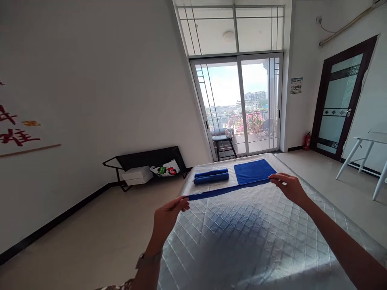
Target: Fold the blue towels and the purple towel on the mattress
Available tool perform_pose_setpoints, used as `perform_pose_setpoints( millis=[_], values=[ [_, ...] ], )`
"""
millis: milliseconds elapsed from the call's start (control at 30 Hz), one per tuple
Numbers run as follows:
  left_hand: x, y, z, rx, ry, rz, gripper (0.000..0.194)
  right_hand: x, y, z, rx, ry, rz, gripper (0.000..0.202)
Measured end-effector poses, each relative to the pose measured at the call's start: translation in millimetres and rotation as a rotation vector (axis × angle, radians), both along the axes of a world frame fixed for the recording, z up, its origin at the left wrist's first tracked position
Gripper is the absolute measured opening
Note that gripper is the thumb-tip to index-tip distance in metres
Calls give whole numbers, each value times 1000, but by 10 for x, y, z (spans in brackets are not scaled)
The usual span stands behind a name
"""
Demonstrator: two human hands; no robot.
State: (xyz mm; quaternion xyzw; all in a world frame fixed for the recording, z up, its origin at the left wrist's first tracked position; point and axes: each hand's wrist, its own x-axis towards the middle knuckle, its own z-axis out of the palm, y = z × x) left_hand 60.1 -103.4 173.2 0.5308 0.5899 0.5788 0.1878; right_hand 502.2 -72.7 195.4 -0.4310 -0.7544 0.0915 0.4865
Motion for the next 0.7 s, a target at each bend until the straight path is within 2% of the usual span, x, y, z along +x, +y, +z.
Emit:
perform_pose_setpoints(
  millis=[100,200,300,367,433,700],
  values=[
    [-48,-213,-564,-123,46,-143,52,33,-162,-533,-131,-26,99,47],
    [-41,-414,-1103,-253,145,-248,55,36,-333,-1066,-335,-75,185,46],
    [-7,-588,-1416,-322,288,-319,50,49,-475,-1428,-493,-148,210,39],
    [9,-690,-1509,-329,354,-352,44,73,-561,-1541,-544,-189,201,32],
    [9,-779,-1565,-313,391,-345,42,102,-648,-1569,-553,-220,177,30],
    [-57,-1124,-1875,-178,568,-291,49,132,-1018,-1489,-529,-304,111,35]
  ],
)
